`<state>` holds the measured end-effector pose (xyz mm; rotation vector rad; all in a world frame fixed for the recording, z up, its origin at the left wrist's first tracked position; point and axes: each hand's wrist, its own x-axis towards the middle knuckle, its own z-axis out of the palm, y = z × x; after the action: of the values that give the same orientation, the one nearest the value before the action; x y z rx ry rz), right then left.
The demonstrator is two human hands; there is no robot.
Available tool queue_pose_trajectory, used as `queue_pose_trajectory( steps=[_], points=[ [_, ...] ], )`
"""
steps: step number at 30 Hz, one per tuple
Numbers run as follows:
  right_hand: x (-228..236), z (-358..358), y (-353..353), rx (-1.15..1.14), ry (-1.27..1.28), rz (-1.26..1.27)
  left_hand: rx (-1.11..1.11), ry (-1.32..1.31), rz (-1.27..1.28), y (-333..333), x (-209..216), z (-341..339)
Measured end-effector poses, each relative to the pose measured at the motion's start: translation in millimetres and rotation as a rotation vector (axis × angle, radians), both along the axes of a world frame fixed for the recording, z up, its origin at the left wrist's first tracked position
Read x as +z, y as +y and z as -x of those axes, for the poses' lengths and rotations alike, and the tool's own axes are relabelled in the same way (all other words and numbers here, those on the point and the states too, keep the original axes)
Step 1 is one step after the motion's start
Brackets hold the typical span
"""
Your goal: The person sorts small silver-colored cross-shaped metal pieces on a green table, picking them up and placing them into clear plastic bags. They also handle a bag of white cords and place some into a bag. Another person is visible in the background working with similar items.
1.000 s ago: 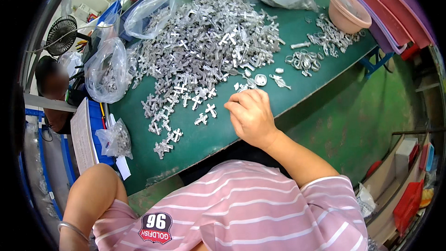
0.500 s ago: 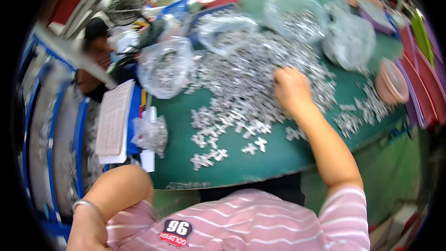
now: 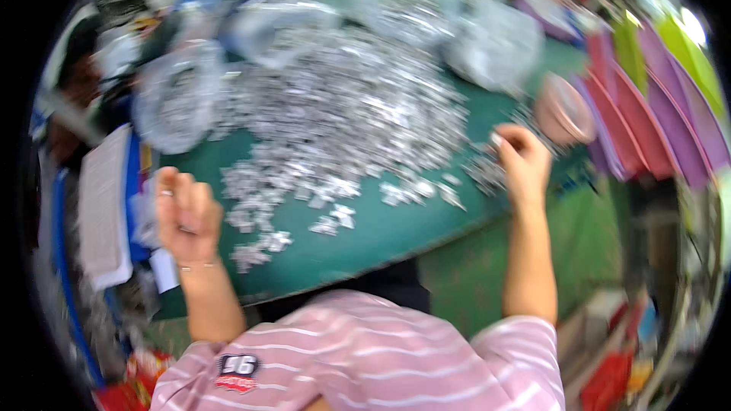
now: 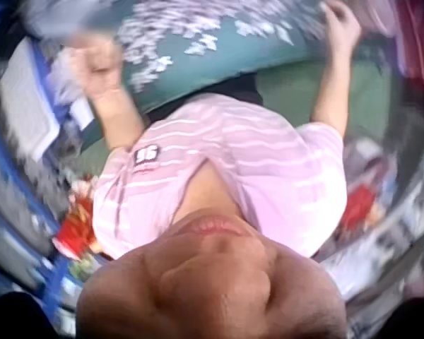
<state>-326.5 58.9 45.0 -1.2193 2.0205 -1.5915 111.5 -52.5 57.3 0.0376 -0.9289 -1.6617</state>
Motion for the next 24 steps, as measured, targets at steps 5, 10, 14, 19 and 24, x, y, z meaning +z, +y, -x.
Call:
queue_pose_trajectory(
  steps=[5,10,14,19,24],
  points=[
    [-5.9,29.4,48.8,-0.256,0.156,-0.242,-0.273,0.19,-0.216,-23.7,-19.5,1.7],
    [-20.7,19.2,45.3,-0.281,0.451,-0.382,-0.3,0.234,-0.22,-24.0,-24.9,-0.7],
    [-30.0,24.2,36.9,-0.215,0.676,-0.395,-0.315,0.229,-0.227,-22.8,-21.6,-1.7],
    [-30.3,17.0,32.6,-0.184,0.738,-0.299,-0.314,0.214,-0.246,-20.0,-20.7,0.0],
    [-19.4,-62.8,23.5,0.053,0.622,-0.102,-0.302,0.201,-0.296,-17.4,-16.0,7.4]
  ],
)
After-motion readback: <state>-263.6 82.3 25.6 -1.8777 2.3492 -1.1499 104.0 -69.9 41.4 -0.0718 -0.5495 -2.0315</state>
